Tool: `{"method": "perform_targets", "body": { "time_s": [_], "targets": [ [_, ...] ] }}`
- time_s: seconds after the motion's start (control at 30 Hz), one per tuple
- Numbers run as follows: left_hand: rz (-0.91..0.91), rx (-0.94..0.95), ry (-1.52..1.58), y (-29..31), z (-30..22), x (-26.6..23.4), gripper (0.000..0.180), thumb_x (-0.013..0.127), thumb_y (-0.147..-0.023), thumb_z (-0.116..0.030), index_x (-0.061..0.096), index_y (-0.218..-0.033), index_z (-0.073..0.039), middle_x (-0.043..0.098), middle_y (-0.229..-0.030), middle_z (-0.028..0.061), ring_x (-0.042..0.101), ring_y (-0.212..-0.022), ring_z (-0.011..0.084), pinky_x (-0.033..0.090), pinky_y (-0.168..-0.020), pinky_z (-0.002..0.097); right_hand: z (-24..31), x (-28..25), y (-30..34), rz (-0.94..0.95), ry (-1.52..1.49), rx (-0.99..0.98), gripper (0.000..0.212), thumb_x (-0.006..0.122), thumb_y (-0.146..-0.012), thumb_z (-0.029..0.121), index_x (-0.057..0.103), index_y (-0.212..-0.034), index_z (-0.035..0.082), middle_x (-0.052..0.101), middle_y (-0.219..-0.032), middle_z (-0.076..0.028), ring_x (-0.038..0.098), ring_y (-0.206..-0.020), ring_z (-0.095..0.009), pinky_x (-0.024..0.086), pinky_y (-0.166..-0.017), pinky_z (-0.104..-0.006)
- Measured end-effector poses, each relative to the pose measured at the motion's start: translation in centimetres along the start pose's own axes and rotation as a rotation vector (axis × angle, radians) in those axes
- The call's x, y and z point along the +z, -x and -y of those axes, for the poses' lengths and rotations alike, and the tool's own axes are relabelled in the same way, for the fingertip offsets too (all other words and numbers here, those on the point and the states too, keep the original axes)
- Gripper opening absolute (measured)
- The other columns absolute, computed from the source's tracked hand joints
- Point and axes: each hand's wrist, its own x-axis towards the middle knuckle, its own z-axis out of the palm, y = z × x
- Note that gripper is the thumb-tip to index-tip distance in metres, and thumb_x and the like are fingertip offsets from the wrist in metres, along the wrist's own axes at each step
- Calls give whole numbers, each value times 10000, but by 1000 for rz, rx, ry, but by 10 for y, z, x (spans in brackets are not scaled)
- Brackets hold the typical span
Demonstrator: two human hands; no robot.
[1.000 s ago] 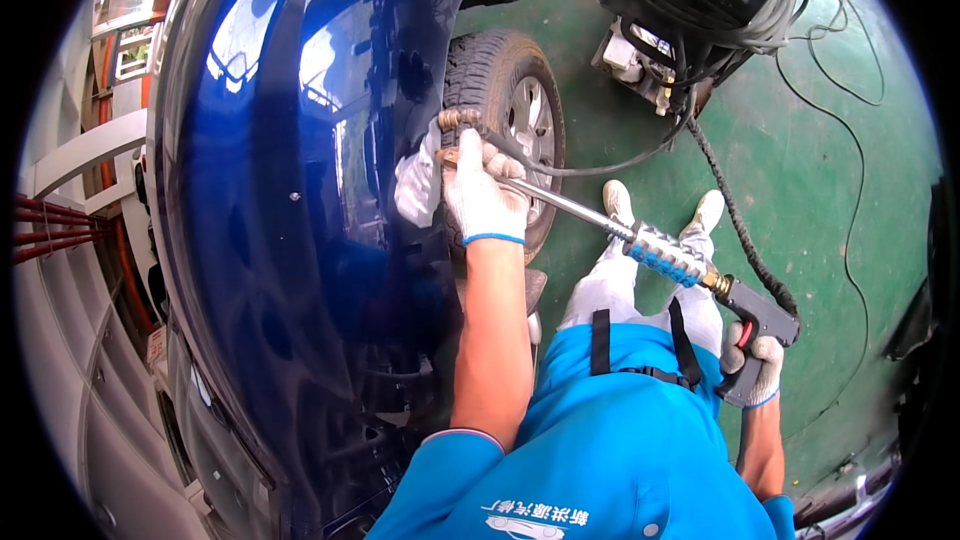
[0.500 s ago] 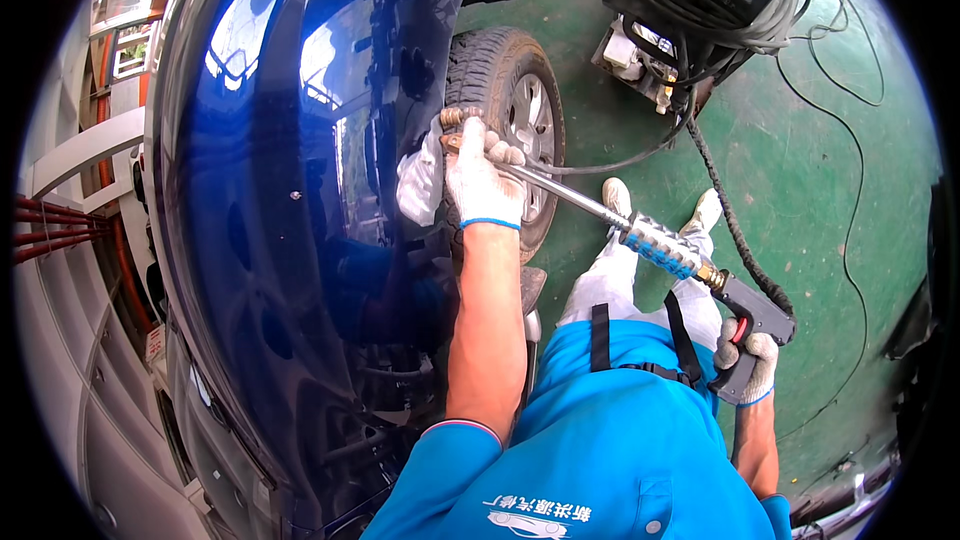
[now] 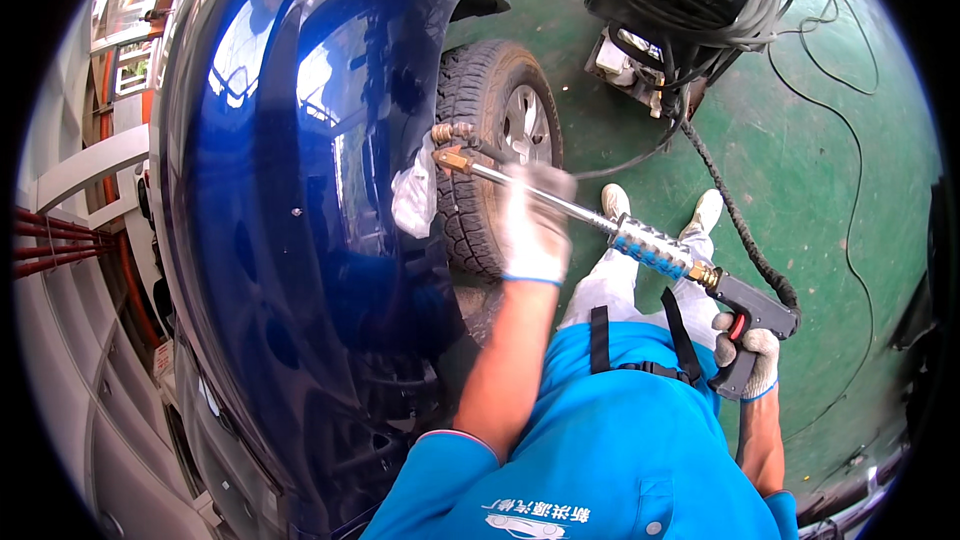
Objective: The person prepares a welding machine and then welds a specific spot on the front fender of a blue car. The person uses a welding torch to apply heat and filler to the metal surface, generating sparks during the process.
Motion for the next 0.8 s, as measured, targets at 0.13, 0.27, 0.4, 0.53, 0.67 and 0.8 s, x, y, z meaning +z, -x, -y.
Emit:
{"method": "perform_targets", "body": {
  "time_s": [0.13,0.27,0.4,0.53,0.67,0.8],
  "targets": [
    [93,-292,59,45,77,18,144,642,-933,-203,624,-982,-69,645,-762,89,653,-675,247,567,-690,414,1,-14,-2,47,12,47,518,735,-759,160,570,-1129,-162,666,-924,-212,631,-612,-262,556,-533,-353],
    [87,-341,9,23,39,23,184,645,-911,-279,627,-912,-96,617,-716,61,647,-687,219,548,-652,390,3,-7,-1,7,3,45,502,729,-758,170,575,-1104,-158,656,-871,-196,631,-605,-260,557,-536,-348],
    [283,-319,47,51,74,9,256,583,-976,-306,621,-1037,-60,643,-883,98,655,-837,271,549,-817,451,4,-8,-1,-21,-23,68,473,716,-759,181,584,-1071,-149,646,-809,-191,629,-590,-255,561,-537,-345],
    [265,-278,-160,46,61,3,288,617,-975,-321,642,-1020,-39,668,-942,100,667,-837,237,551,-831,405,11,-12,-8,20,-49,157,442,704,-759,182,595,-1044,-138,641,-746,-192,638,-589,-264,569,-556,-347],
    [132,28,-19,-2,-16,1,183,617,-984,-293,609,-974,-111,676,-846,51,671,-776,184,571,-709,354,9,-1,-5,63,-79,112,413,680,-773,157,594,-1050,-136,650,-758,-204,666,-627,-282,598,-600,-360],
    [-148,-53,109,-39,-75,18,204,627,-983,-325,575,-912,-140,543,-692,-24,505,-548,125,478,-561,291,2,6,1,-50,-65,49,440,701,-766,174,589,-1059,-134,636,-732,-188,639,-592,-267,560,-555,-341]
  ]
}}
